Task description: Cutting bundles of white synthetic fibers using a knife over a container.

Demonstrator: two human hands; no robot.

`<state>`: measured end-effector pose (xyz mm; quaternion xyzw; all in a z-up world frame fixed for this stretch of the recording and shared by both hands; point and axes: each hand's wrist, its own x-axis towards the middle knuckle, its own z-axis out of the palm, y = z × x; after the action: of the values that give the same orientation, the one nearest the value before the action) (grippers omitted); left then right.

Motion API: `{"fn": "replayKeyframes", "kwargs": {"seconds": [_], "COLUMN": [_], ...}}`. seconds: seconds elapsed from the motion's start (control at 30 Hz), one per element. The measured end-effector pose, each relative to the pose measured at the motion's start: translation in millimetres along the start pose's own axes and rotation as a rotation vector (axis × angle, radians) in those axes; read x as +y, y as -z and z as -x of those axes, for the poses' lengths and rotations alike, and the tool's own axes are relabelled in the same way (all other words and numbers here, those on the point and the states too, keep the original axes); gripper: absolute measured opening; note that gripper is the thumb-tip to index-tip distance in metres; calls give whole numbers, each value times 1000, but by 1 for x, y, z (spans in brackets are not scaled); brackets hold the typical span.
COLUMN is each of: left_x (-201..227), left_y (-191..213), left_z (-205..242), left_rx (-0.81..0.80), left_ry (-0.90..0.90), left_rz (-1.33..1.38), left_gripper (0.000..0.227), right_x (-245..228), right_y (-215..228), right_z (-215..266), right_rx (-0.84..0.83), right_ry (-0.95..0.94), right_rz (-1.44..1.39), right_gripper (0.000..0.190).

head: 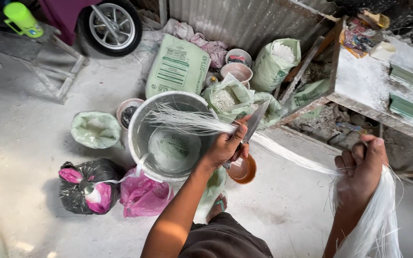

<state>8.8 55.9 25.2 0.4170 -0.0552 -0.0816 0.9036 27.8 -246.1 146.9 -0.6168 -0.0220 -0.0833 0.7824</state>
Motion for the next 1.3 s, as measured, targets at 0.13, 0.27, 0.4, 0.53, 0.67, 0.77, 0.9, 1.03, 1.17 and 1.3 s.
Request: {"fn": "replayKeyframes", "kwargs": {"seconds": [0.13, 0.27, 0.4, 0.53, 0.67, 0.77, 0.9, 1.03, 1.17, 1.3], "left_x": [27, 31, 27, -14, 14, 37, 41, 33, 1, -19], "left_y": [-1, 2, 8, 48, 33, 27, 37, 43, 72, 87], "left_z": [1, -3, -6, -15, -8, 1, 3, 5, 1, -5], "left_rx": [-7, 26, 55, 139, 141, 64, 47, 177, 249, 276], "left_ry": [31, 12, -14, -78, 57, 157, 151, 95, -73, -272], "left_rz": [-188, -388, -497, -668, -684, -637, -602, -886, -1114, -1290], "left_gripper": [67, 66, 65, 62, 64, 66, 62, 55, 57, 74], "right_x": [12, 22, 30, 35, 34, 35, 43, 50, 63, 71], "right_y": [18, 25, 16, -1, -18, -17, -19, -46, -73, -109], "right_z": [-3, -8, -9, -11, -16, -21, -26, -17, -3, 11], "right_rx": [50, 79, 70, 33, 37, 21, 3, -25, -126, -209], "right_ry": [-14, -38, -62, -73, -69, -54, -26, -72, -145, -233], "right_rz": [-30, -51, -71, -91, -110, -119, -130, -157, -186, -234], "right_gripper": [26, 26, 27, 28, 28, 27, 27, 27, 27, 27]}}
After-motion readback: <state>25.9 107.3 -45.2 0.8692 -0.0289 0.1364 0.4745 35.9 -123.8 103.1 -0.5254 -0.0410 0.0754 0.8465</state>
